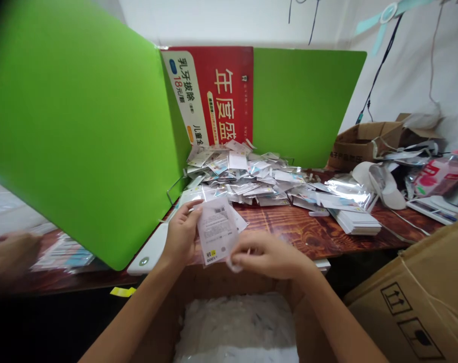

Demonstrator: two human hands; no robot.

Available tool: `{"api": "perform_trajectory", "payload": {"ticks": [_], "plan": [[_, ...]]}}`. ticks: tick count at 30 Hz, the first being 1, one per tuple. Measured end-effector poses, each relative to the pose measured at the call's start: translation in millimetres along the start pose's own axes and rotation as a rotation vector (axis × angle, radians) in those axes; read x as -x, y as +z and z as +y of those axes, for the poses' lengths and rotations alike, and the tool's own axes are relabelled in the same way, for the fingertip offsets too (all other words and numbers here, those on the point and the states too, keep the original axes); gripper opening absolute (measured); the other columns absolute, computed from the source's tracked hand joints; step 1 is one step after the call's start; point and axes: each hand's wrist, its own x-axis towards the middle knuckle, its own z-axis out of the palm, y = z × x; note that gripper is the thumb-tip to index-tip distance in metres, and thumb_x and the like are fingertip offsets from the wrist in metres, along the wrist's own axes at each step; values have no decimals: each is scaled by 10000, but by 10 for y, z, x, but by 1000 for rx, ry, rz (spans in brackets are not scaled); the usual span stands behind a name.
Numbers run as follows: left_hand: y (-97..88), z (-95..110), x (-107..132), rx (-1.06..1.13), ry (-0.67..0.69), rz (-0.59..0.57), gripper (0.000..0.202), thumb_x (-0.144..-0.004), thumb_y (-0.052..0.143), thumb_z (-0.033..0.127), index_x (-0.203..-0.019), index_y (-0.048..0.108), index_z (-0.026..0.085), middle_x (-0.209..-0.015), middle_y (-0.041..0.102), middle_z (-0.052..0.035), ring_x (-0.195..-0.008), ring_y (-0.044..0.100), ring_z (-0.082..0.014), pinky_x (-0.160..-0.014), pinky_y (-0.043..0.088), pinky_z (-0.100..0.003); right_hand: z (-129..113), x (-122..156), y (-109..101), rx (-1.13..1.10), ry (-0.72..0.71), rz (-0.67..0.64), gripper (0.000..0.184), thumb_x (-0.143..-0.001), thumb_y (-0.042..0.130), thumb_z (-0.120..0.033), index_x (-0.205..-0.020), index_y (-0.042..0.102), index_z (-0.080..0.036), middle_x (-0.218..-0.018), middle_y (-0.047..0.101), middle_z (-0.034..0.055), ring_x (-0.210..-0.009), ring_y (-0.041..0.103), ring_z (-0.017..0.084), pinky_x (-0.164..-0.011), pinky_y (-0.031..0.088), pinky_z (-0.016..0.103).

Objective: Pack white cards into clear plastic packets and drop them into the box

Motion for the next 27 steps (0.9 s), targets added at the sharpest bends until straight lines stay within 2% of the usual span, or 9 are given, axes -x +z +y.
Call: {"api": "perform_trajectory", "payload": {"ticks": [1, 2, 3, 9, 13, 16, 19, 22, 27], "plan": [[-5, 5, 7, -4, -2, -5, 417, -705, 684, 365, -1055, 575, 167, -733, 632, -4, -642, 626, -164, -548, 487, -246, -40, -8, 29, 25, -1, -145, 201, -844, 579, -322, -750, 706, -198, -746, 669, 15, -718, 594, 153, -674, 463, 260], [-9, 12, 18, -9, -4, -14, 418, -704, 689, 367, -1052, 575, 166, -732, 629, -2, -645, 627, -164, -555, 489, -248, -56, -19, 48, 33, 10, -220, 240, -866, 559, -337, -748, 715, -197, -728, 668, 13, -699, 592, 147, -656, 460, 255], [-10, 21, 29, -13, -7, -25, 419, -704, 690, 369, -1051, 573, 165, -726, 625, 1, -644, 625, -162, -561, 492, -250, -49, -31, 58, 18, 32, -223, 272, -879, 545, -361, -750, 718, -194, -709, 664, 13, -674, 586, 141, -630, 453, 248], [15, 67, 87, -110, -6, -132, 402, -739, 654, 398, -1048, 564, 157, -694, 612, 4, -631, 595, -150, -553, 491, -243, 162, -77, 41, -162, 169, 331, 324, -790, 642, -486, -693, 597, -180, -608, 581, -8, -552, 523, 119, -530, 397, 240], [41, 74, 121, -196, 16, -210, 423, -756, 639, 433, -1068, 565, 156, -697, 609, -4, -621, 583, -151, -532, 472, -235, 201, -77, 26, -65, 194, 445, 316, -738, 689, -472, -718, 584, -174, -671, 584, -1, -608, 519, 129, -559, 394, 254], [49, 71, 155, -226, -1, -306, 448, -764, 637, 441, -1105, 556, 161, -727, 623, -18, -630, 589, -155, -539, 468, -238, 210, -103, 24, -99, 228, 631, 348, -739, 688, -487, -854, 623, -166, -852, 655, 56, -780, 592, 180, -685, 456, 295], [52, 61, 187, -227, -34, -388, 446, -771, 636, 438, -1121, 556, 173, -777, 638, -30, -650, 597, -158, -554, 471, -241, 268, -134, 34, -295, 246, 577, 396, -744, 681, -511, -933, 659, -164, -929, 673, 73, -844, 607, 198, -721, 472, 314], [62, 47, 200, -220, -48, -447, 444, -782, 635, 430, -1141, 557, 182, -814, 646, -35, -674, 600, -155, -578, 473, -240, 355, -146, 45, -529, 206, 482, 348, -717, 720, -479, -881, 697, -173, -839, 668, 35, -755, 588, 160, -680, 457, 291], [94, 30, 194, -146, -101, -434, 451, -758, 662, 396, -1144, 575, 179, -805, 642, -28, -675, 591, -148, -585, 462, -234, 435, -140, 19, -714, 184, 517, 259, -646, 797, -376, -825, 739, -199, -798, 685, 19, -693, 570, 130, -675, 433, 275]]}}
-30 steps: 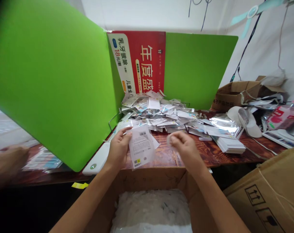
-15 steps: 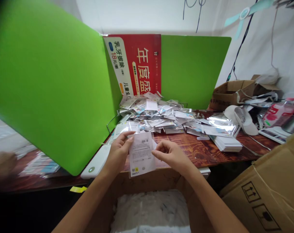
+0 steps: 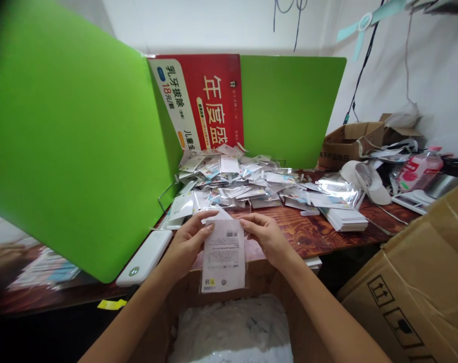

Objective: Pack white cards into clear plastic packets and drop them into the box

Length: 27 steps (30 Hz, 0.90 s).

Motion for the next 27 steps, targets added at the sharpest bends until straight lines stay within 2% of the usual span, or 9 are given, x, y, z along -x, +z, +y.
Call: {"api": "perform_trajectory", "payload": {"ticks": [3, 6, 11, 16, 20, 23, 27], "plan": [[10, 0, -6, 76, -28, 5, 429, -725, 686, 361, -1110, 602, 192, -743, 621, 1, -636, 569, -130, -572, 446, -225, -14, -4, -21, -59, -16, -11, 252, -629, 808, -329, -851, 745, -227, -840, 700, 16, -721, 582, 136, -700, 442, 284], [12, 8, 3, 114, -44, 26, 303, -706, 688, 341, -962, 638, 187, -682, 582, 23, -588, 530, -108, -531, 408, -203, -36, 10, -27, -107, -20, -31, 218, -614, 800, -281, -821, 752, -236, -824, 704, 9, -734, 585, 136, -710, 444, 278], [-4, 30, 29, 62, -11, 42, 147, -701, 635, 295, -791, 624, 179, -634, 539, 36, -528, 476, -91, -488, 360, -196, -65, 40, -41, -65, -18, -30, 112, -629, 704, -229, -728, 750, -206, -741, 689, 20, -686, 558, 135, -661, 421, 271], [-17, 36, 35, 10, 25, 54, 145, -707, 607, 311, -772, 624, 182, -601, 519, 35, -512, 461, -99, -478, 354, -206, -57, 41, -68, -50, -43, -45, 180, -632, 605, -242, -717, 748, -173, -699, 680, 50, -652, 552, 153, -646, 422, 295], [-31, 18, 25, -4, 36, 58, 156, -714, 608, 326, -764, 630, 180, -609, 520, 29, -523, 468, -104, -484, 366, -210, -49, 43, -57, -33, -60, -67, 186, -666, 635, -308, -738, 736, -170, -723, 674, 51, -687, 570, 160, -678, 441, 305], [-63, -27, 5, -11, 46, 69, 156, -718, 608, 326, -763, 633, 178, -638, 537, 23, -548, 485, -109, -497, 381, -211, -40, 47, -45, 56, -60, -58, 143, -650, 696, -242, -781, 711, -186, -750, 658, 13, -703, 567, 136, -690, 441, 286], [-97, -67, -20, -3, 70, 71, 159, -746, 611, 322, -798, 641, 175, -682, 570, 16, -584, 510, -109, -527, 409, -207, -51, 55, -51, 152, -64, -106, 285, -633, 646, -134, -901, 712, -205, -907, 688, 20, -831, 606, 155, -779, 464, 307]]}}
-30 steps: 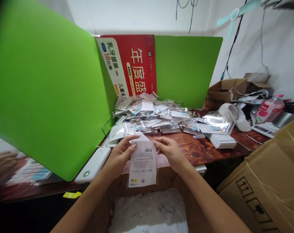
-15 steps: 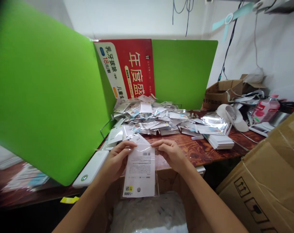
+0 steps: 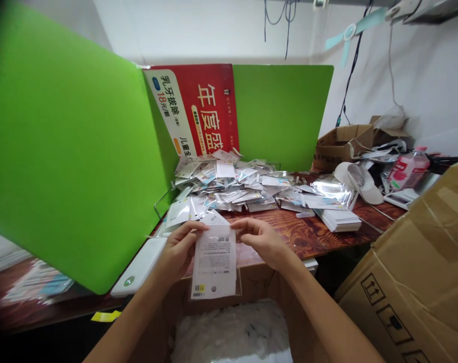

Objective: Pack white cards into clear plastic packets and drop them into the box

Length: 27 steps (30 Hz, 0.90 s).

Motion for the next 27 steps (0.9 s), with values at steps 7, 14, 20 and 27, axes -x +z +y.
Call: {"api": "perform_trajectory", "payload": {"ticks": [7, 14, 20, 27], "plan": [[7, 86, 12, 36, -156, -113, 736, -784, 663, 387, -1425, 322, 265, -998, 668, -52, -746, 641, -173, -592, 497, -231, -73, 15, -19, -161, -41, 88, 271, -709, 596, -226, -937, 741, -199, -1000, 716, 67, -916, 636, 200, -858, 486, 356], [-23, 50, 28, -163, -87, -317, 929, -767, 705, 358, -1499, 148, 222, -1435, 433, -145, -1215, 510, -294, -910, 496, -336, -66, 1, -48, 133, -203, 166, 465, -739, 704, -331, -1183, 596, -246, -891, 666, 19, -843, 619, 173, -775, 498, 327], [-21, 65, 115, -465, -102, -490, 937, -792, 614, 268, -1516, 21, 225, -1305, 556, -120, -992, 618, -241, -816, 520, -338, -111, 39, -16, 548, -195, 125, 299, -760, 669, -363, -1008, 655, -197, -927, 660, 49, -823, 595, 180, -703, 469, 291], [16, 86, 192, -668, -53, -695, 920, -715, 618, 182, -1510, 156, 206, -1451, 433, -106, -1198, 512, -262, -974, 436, -341, -203, 102, 11, 603, -58, -169, 231, -819, 544, -362, -745, 621, -157, -720, 593, 9, -661, 514, 130, -588, 388, 234]]}}
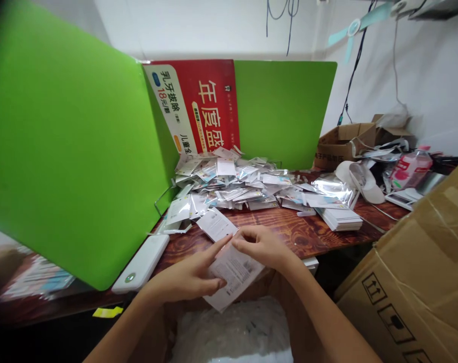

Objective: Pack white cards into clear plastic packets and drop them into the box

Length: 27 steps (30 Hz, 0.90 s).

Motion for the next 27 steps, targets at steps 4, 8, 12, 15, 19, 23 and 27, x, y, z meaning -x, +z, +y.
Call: {"api": "perform_trajectory", "payload": {"ticks": [4, 8, 12, 15, 19, 23, 27], "plan": [[-28, -16, -73, 195, 14, 9, 661, -781, 628, 371, -1388, 431, 200, -1142, 668, -103, -926, 648, -221, -776, 514, -309, -112, 85, -15, 68, -12, -202, 192, -794, 521, -238, -622, 561, -162, -617, 511, -27, -596, 446, 104, -551, 328, 219], [-143, -145, -179, 388, -187, 655, 502, -783, 538, 528, -1116, 578, 154, -945, 677, -98, -722, 652, -189, -567, 483, -261, -281, 250, -101, 79, -66, 151, 245, -819, 556, -256, -589, 535, -175, -569, 472, -32, -555, 435, 106, -517, 314, 226], [-250, -323, -241, 474, -380, 906, 349, -738, 569, 468, -915, 572, 167, -949, 669, -97, -835, 647, -224, -579, 466, -259, -474, 417, -248, -348, -498, 841, 264, -863, 555, -510, -1062, 598, -342, -995, 647, 7, -758, 630, 171, -695, 510, 318], [-249, -427, -276, 504, -460, 870, 311, -726, 598, 439, -891, 568, 177, -973, 672, -101, -895, 639, -235, -634, 472, -278, -509, 434, -208, -421, -537, 629, 713, -760, 598, -673, -1388, 333, -465, -1411, 473, 28, -1053, 630, 251, -892, 516, 443], [-187, -499, -322, 578, -499, 748, 338, -708, 642, 446, -920, 586, 189, -1033, 670, -93, -890, 636, -219, -689, 491, -280, -399, 305, 36, -267, -188, 277, 684, -823, 648, -489, -1425, 366, -328, -1422, 474, 82, -1207, 544, 250, -1017, 442, 447], [-134, -513, -382, 721, -519, 657, 312, -742, 620, 395, -975, 593, 188, -1050, 677, -92, -807, 636, -181, -691, 511, -271, -326, 183, 189, -99, -96, 194, 525, -834, 636, -381, -1324, 513, -237, -1330, 560, 82, -1170, 560, 226, -1016, 440, 405], [-104, -558, -473, 727, -522, 662, 266, -741, 575, 287, -962, 604, 144, -975, 698, -124, -761, 650, -186, -615, 502, -261, -220, 120, 242, -20, -42, 146, 459, -828, 624, -364, -1253, 570, -198, -1255, 607, 94, -1117, 589, 228, -977, 462, 391]]}}
